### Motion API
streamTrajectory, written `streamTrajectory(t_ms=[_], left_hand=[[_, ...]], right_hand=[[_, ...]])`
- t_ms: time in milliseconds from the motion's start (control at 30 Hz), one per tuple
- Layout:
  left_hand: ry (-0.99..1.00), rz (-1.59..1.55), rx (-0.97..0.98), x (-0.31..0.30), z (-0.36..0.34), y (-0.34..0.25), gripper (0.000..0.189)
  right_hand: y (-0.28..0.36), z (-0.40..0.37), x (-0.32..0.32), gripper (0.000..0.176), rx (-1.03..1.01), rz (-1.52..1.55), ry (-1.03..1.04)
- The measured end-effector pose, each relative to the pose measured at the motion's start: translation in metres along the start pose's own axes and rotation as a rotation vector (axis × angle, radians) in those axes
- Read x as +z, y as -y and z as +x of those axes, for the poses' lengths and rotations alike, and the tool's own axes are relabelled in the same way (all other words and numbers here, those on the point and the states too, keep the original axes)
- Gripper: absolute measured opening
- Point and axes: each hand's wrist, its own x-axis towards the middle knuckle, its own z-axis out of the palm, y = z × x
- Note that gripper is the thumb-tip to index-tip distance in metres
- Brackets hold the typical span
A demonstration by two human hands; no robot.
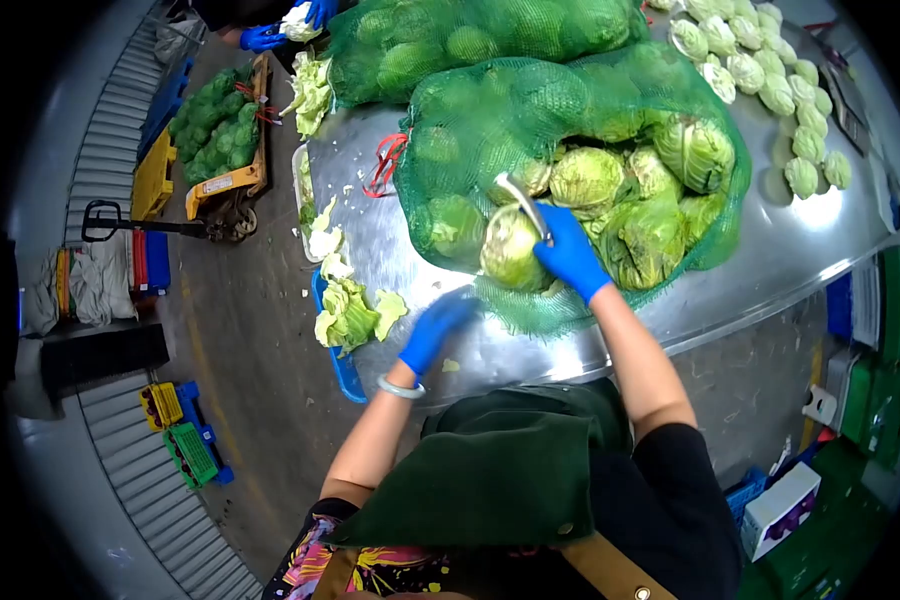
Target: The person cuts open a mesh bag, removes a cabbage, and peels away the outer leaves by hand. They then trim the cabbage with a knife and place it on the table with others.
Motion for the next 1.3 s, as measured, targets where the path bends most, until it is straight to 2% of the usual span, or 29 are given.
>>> streamTrajectory(t_ms=[33, 67, 100, 167, 233, 267, 300, 367, 400, 433, 500, 533, 567, 633, 667, 700, 767, 800, 833, 900, 967, 1000, 1033, 1100, 1133, 1167, 1233, 1267, 1300], left_hand=[[0.069, -0.207, -0.144, 0.013, 0.002, 0.017, 0.056], [0.057, -0.292, -0.227, 0.026, 0.002, 0.034, 0.066], [0.05, -0.492, -0.291, 0.033, -0.001, 0.053, 0.072], [0.039, -0.663, -0.294, 0.047, -0.01, 0.066, 0.071], [0.077, -0.72, -0.315, 0.057, -0.019, 0.067, 0.075], [0.102, -0.717, -0.245, 0.062, -0.022, 0.077, 0.079], [0.129, -0.704, -0.171, 0.064, -0.022, 0.086, 0.083], [0.037, -0.642, -0.157, 0.063, -0.027, 0.095, 0.085], [0.036, -0.639, -0.138, 0.057, -0.025, 0.091, 0.081], [0.034, -0.634, -0.125, 0.05, -0.027, 0.09, 0.078], [-0.157, -0.398, -0.021, 0.025, -0.039, 0.085, 0.07], [-0.234, -0.536, -0.042, 0.017, -0.054, 0.049, 0.073], [-0.311, -0.673, -0.063, 0.009, -0.072, 0.013, 0.076], [-0.304, -0.317, 0.07, -0.034, -0.089, 0.007, 0.072], [-0.376, -0.087, 0.116, -0.048, -0.096, 0.002, 0.072], [-0.382, 0.037, 0.14, -0.066, -0.1, 0.004, 0.08], [-0.351, 0.231, 0.147, -0.08, -0.108, 0.01, 0.092], [-0.381, 0.531, 0.224, -0.083, -0.109, 0.028, 0.094], [-0.406, 0.833, 0.3, -0.077, -0.11, 0.032, 0.096], [-0.42, 0.86, 0.264, -0.069, -0.117, 0.042, 0.095], [-0.671, 0.735, 0.297, -0.06, -0.124, 0.062, 0.097], [-0.723, 0.553, 0.337, -0.057, -0.12, 0.083, 0.094], [-0.74, 0.558, 0.315, -0.051, -0.119, 0.087, 0.094], [-0.668, 0.154, 0.138, -0.044, -0.119, 0.088, 0.092], [-0.704, 0.291, 0.15, -0.04, -0.119, 0.072, 0.076], [-0.701, 0.29, 0.171, -0.04, -0.118, 0.054, 0.076], [-0.638, 0.556, 0.134, -0.039, -0.117, 0.027, 0.051], [-0.678, 0.462, 0.257, -0.037, -0.109, 0.028, 0.035], [-0.674, 0.456, 0.264, -0.036, -0.105, 0.027, 0.035]], right_hand=[[0.013, -0.012, -0.001, 0.055, -0.05, -0.107, -0.031], [0.031, -0.024, -0.01, 0.05, -0.004, -0.026, 0.066], [0.042, -0.036, -0.022, 0.048, 0.285, 0.082, 0.307], [0.026, -0.071, -0.017, 0.051, 0.247, 0.489, 0.217], [0.023, -0.086, -0.019, 0.055, 0.338, 0.351, 0.014], [0.013, -0.093, -0.01, 0.054, 0.333, 0.323, -0.001], [-0.011, -0.114, 0.015, 0.055, 0.513, 0.388, 0.083], [0.003, -0.13, 0.041, 0.055, 0.206, 0.34, 0.077], [0.024, -0.13, 0.036, 0.055, 0.44, 0.415, 0.124], [0.035, -0.136, 0.04, 0.055, 0.444, 0.42, 0.118], [0.049, -0.136, 0.05, 0.052, 0.497, 0.421, 0.094], [0.053, -0.134, 0.06, 0.048, 0.354, 0.41, 0.045], [0.064, -0.13, 0.062, 0.042, 0.323, 0.415, 0.064], [0.07, -0.131, 0.09, 0.033, 0.488, 0.774, 0.176], [0.077, -0.133, 0.103, 0.026, 0.534, 0.837, 0.224], [0.074, -0.135, 0.117, 0.025, 0.567, 0.903, 0.332], [0.066, -0.133, 0.14, 0.028, 0.871, 1.018, 0.468], [0.065, -0.132, 0.143, 0.03, 0.943, 0.977, 0.524], [0.063, -0.131, 0.143, 0.03, 0.94, 0.974, 0.534], [0.06, -0.129, 0.142, 0.031, 0.834, 0.723, 0.531], [0.079, -0.119, 0.125, 0.036, 0.634, 0.505, 0.448], [0.073, -0.121, 0.128, 0.04, 0.435, 0.401, 0.364], [0.079, -0.116, 0.129, 0.044, 0.229, 0.304, 0.284], [0.11, -0.103, 0.116, 0.053, 0.326, 0.333, 0.398], [0.108, -0.1, 0.131, 0.068, 0.118, 0.494, 0.3], [0.105, -0.1, 0.136, 0.073, 0.143, 0.497, 0.345], [0.106, -0.085, 0.148, 0.075, -0.059, 0.41, 0.322], [0.105, -0.081, 0.149, 0.073, -0.112, 0.237, 0.326], [0.097, -0.079, 0.15, 0.073, -0.113, 0.228, 0.323]])
